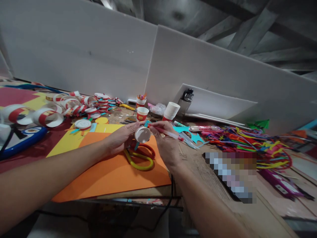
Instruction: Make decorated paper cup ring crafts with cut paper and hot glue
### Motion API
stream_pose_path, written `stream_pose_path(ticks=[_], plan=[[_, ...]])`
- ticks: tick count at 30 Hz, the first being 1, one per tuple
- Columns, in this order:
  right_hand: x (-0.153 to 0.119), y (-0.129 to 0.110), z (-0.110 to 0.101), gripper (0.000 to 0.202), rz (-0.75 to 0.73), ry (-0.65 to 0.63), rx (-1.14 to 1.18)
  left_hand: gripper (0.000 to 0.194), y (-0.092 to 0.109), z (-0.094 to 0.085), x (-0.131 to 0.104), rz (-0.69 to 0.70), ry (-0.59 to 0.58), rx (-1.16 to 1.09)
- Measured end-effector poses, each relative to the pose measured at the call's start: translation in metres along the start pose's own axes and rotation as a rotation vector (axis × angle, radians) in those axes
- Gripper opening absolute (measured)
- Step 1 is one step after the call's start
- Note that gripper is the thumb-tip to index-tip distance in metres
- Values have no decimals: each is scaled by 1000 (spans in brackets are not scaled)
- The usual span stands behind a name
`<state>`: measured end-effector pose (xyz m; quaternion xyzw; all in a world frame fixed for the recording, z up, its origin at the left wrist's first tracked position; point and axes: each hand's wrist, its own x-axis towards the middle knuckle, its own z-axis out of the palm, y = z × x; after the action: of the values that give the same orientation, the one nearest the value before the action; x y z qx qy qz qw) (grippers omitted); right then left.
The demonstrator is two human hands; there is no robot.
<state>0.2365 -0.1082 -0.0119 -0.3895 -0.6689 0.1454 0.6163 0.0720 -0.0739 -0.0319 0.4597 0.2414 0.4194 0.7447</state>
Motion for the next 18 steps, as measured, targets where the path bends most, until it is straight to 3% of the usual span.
stream_pose_path(ticks=[8, 18], plan=[[-2, -2, -3, 6, -97, 1, -187, 40, -2, -1, 2, 26, 18, -22], [-4, 5, -2, 11, -92, -12, -268, 42, -3, -3, 3, 16, 14, -33]])
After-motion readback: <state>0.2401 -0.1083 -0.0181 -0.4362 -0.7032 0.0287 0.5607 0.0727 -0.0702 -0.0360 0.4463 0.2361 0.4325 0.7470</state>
